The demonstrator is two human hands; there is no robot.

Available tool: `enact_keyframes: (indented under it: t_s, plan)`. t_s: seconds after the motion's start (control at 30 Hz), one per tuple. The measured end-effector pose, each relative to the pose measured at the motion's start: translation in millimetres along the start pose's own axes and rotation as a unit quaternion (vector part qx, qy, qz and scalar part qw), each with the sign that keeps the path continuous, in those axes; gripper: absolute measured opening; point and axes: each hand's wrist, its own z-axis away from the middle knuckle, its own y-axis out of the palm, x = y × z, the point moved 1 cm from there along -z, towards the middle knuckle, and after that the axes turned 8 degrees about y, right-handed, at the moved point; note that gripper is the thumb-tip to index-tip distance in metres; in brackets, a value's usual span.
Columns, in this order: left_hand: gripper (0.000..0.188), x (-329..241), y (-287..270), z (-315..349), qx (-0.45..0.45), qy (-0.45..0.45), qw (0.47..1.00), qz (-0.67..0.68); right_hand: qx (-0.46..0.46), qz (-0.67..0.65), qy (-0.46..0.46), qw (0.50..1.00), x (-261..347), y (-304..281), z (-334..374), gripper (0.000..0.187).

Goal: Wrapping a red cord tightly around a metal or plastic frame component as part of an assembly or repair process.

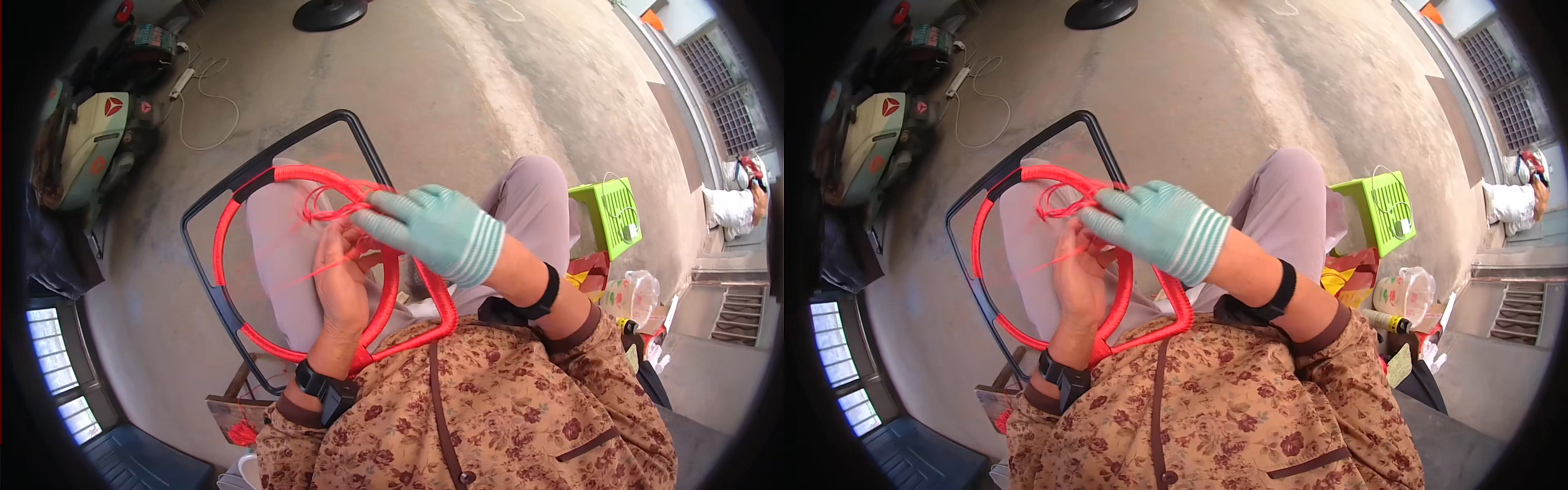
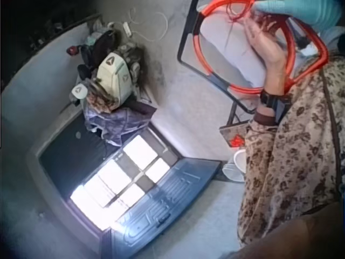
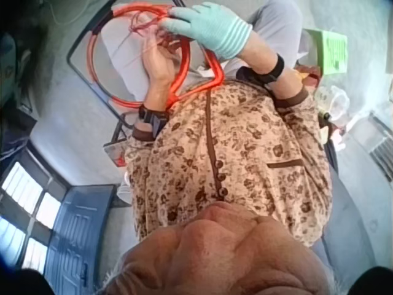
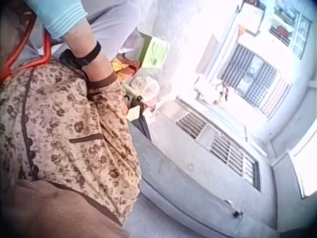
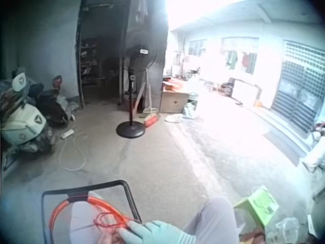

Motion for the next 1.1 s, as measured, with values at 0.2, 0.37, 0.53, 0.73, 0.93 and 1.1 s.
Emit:
enact_keyframes:
  t_s: [0.2, 0.37, 0.53, 0.73, 0.93, 1.1]
  plan:
    - [0.027, 7, -7, 0, 0.001, -0.013, 1.0, 0.014, 0.017, -0.171, 0.086, 0.981, -10, -4, 2, 0.037]
    - [0.025, -2, -1, 1, 0.032, -0.037, 0.997, 0.053, 0.048, -0.231, 0.197, 0.952, -14, 0, 0, 0.045]
    - [0.014, 14, -1, -3, 0.075, 0.088, 0.981, -0.157, 0.017, -0.101, 0.065, 0.993, -7, 5, -12, 0.047]
    - [0.011, 12, -8, 0, 0.0, -0.023, 0.998, -0.065, -0.106, -0.369, 0.298, 0.874, -24, -17, 12, 0.036]
    - [0.012, 16, -10, -2, -0.006, -0.084, 0.983, -0.162, 0.071, -0.465, 0.354, 0.809, -35, 22, 26, 0.03]
    - [0.013, 21, -12, -3, 0.008, -0.069, 0.983, -0.171, 0.175, -0.175, 0.2, 0.948, -50, 32, 32, 0.031]
